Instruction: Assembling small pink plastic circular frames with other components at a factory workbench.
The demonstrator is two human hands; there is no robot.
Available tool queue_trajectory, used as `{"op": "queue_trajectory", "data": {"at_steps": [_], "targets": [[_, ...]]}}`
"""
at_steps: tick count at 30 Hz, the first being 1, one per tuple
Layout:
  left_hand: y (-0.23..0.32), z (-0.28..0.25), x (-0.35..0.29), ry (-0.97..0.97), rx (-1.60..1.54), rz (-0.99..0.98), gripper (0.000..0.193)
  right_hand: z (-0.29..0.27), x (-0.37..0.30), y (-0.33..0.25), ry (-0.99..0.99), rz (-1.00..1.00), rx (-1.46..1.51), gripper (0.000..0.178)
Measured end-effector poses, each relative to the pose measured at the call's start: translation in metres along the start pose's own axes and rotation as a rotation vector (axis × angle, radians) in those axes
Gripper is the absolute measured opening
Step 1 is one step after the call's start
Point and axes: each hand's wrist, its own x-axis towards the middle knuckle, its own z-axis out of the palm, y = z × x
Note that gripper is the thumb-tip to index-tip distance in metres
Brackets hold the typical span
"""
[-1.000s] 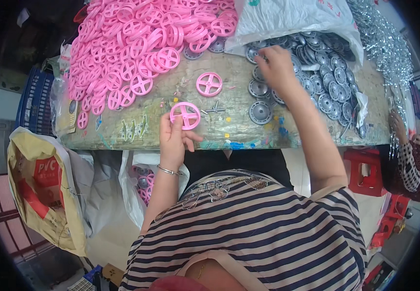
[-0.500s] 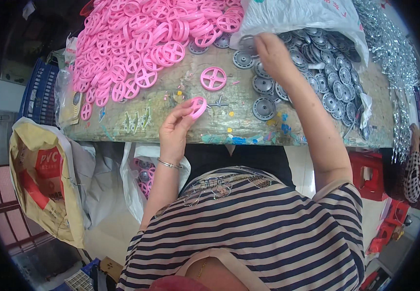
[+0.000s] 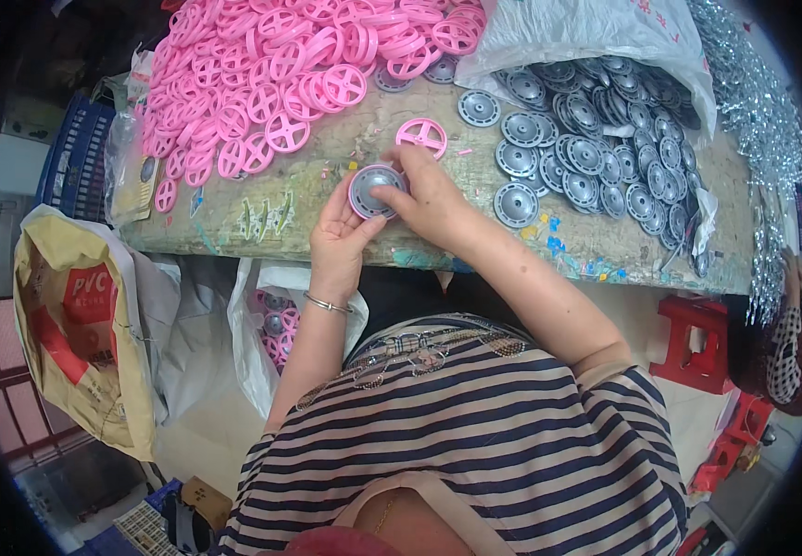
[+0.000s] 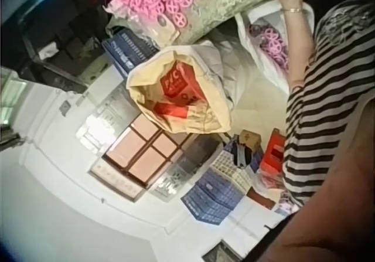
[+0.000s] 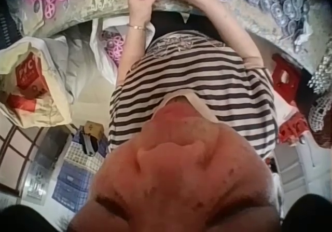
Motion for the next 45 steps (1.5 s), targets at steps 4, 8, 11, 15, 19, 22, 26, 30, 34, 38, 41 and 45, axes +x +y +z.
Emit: {"op": "queue_trajectory", "data": {"at_steps": [4, 8, 11, 15, 19, 22, 26, 30, 34, 38, 41, 45], "targets": [[0.000, -0.003, -0.001, -0.021, -0.005, 0.027, 0.065, -0.005, 0.004, -0.003, -0.176, 0.249, 0.252, 0.035], [-0.006, -0.009, 0.000, 0.057, 0.050, 0.009, 0.042, -0.012, 0.009, -0.009, -0.284, 0.380, 0.313, 0.027], [-0.009, -0.010, 0.000, 0.094, 0.059, -0.001, 0.032, -0.010, 0.002, -0.015, -0.267, 0.354, 0.234, 0.024], [-0.010, -0.007, 0.000, 0.097, 0.118, 0.075, 0.029, -0.009, -0.003, -0.020, -0.226, 0.338, 0.216, 0.023], [-0.009, -0.001, 0.000, 0.142, -0.015, -0.011, 0.029, -0.012, -0.006, -0.030, -0.160, 0.424, 0.388, 0.021], [-0.009, 0.000, -0.001, 0.185, -0.159, 0.088, 0.035, -0.008, -0.003, -0.050, -0.146, 0.319, 0.470, 0.022], [-0.020, -0.018, 0.001, -0.074, -0.456, 0.036, 0.044, 0.020, -0.011, -0.085, -0.321, -0.184, 0.344, 0.037], [-0.018, -0.008, 0.002, 0.039, 0.041, 0.197, 0.039, 0.003, 0.013, -0.042, -0.111, -0.281, -0.131, 0.046], [-0.010, -0.002, 0.001, 0.090, -0.032, 0.091, 0.034, -0.030, 0.027, 0.020, 0.157, -0.334, -0.613, 0.054], [-0.009, -0.001, 0.003, 0.079, 0.023, 0.081, 0.035, -0.038, 0.030, 0.035, 0.083, -0.275, -0.794, 0.051], [-0.007, 0.001, 0.001, 0.064, 0.035, 0.090, 0.038, -0.037, 0.038, 0.011, -0.038, 0.067, -0.239, 0.037], [-0.006, 0.004, 0.002, 0.072, 0.080, 0.134, 0.042, -0.022, 0.008, -0.018, -0.268, 0.040, -0.047, 0.030]]}}
